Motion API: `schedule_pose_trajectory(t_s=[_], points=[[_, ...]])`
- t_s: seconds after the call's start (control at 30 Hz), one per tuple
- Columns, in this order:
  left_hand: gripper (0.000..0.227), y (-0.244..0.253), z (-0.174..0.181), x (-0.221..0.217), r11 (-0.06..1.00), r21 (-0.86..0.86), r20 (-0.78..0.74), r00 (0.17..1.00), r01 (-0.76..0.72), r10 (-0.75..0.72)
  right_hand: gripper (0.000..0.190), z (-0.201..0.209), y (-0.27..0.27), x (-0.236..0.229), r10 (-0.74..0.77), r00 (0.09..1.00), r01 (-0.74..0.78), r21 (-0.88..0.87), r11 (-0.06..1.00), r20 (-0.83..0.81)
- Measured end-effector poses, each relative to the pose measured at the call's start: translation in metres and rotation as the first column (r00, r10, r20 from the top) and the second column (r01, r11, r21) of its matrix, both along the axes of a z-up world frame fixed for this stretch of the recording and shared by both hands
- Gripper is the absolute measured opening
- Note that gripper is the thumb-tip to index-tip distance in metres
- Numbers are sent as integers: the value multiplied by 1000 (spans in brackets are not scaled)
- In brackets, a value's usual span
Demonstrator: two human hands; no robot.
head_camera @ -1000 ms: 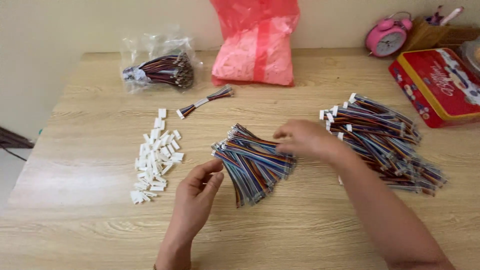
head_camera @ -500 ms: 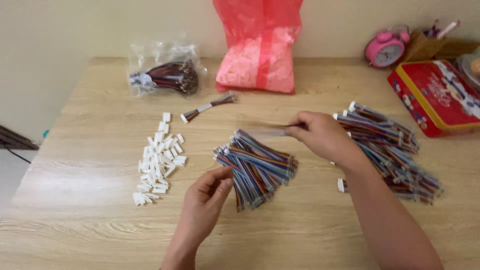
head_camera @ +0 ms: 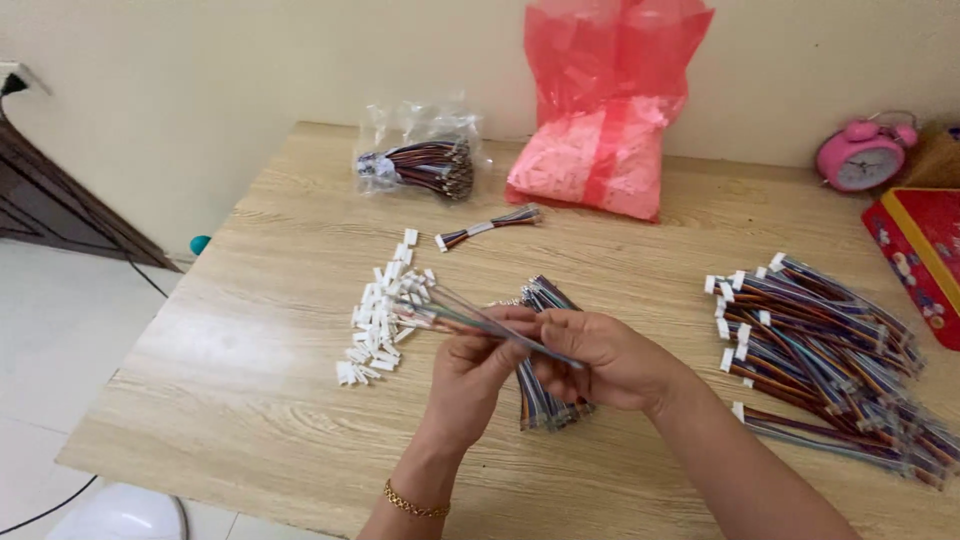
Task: The person assembles electronic components by inserting white plastic connectors onto the ends of multi-colored ribbon cables. They pick up a connector and a cable, align the pins, and press them together, repeating this process for multiple cables on a wooden table.
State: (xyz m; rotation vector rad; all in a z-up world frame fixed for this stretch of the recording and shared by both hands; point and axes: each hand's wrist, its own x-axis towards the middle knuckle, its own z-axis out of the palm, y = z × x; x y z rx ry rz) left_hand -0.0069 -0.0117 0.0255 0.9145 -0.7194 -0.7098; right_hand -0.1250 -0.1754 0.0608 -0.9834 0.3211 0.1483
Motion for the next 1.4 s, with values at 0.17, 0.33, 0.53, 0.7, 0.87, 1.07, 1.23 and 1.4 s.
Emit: schedule_pose_trajectory(t_s=[0.17, 0.33, 0.53, 0.7, 0.87, 1.07, 1.23, 1.4], points=[[15, -7, -31, 14, 956, 165, -85, 962, -243, 259, 45, 2, -4, 3, -106, 974, 189, -466, 865, 199], [17, -9, -12, 6, 955, 174, -112, 959, -240, 261, 26, -8, -2, 5, -148, 971, 238, -691, 683, 188], [20, -9, -14, -3, 973, 191, -141, 978, -127, 156, 19, -6, 6, 11, -231, 961, 269, -682, 680, 149], [17, -12, -16, -7, 989, 131, -477, 871, -63, 119, 19, 3, 12, 8, -216, 959, 284, -659, 697, 185], [16, -14, -4, -13, 993, 108, -609, 787, -41, 99, 17, -6, 10, 7, -221, 956, 293, -684, 668, 193], [14, -14, -14, -8, 995, 80, -630, 771, -52, 91, 16, -8, 9, 5, -219, 956, 290, -730, 619, 193], [13, -9, -18, 8, 983, 132, -635, 750, -131, 185, 17, -16, 0, -3, -235, 961, 265, -734, 626, 147], [20, -1, -31, 26, 969, 165, -609, 753, -185, 248, 20, -21, -9, -15, -244, 958, 271, -741, 614, 149]])
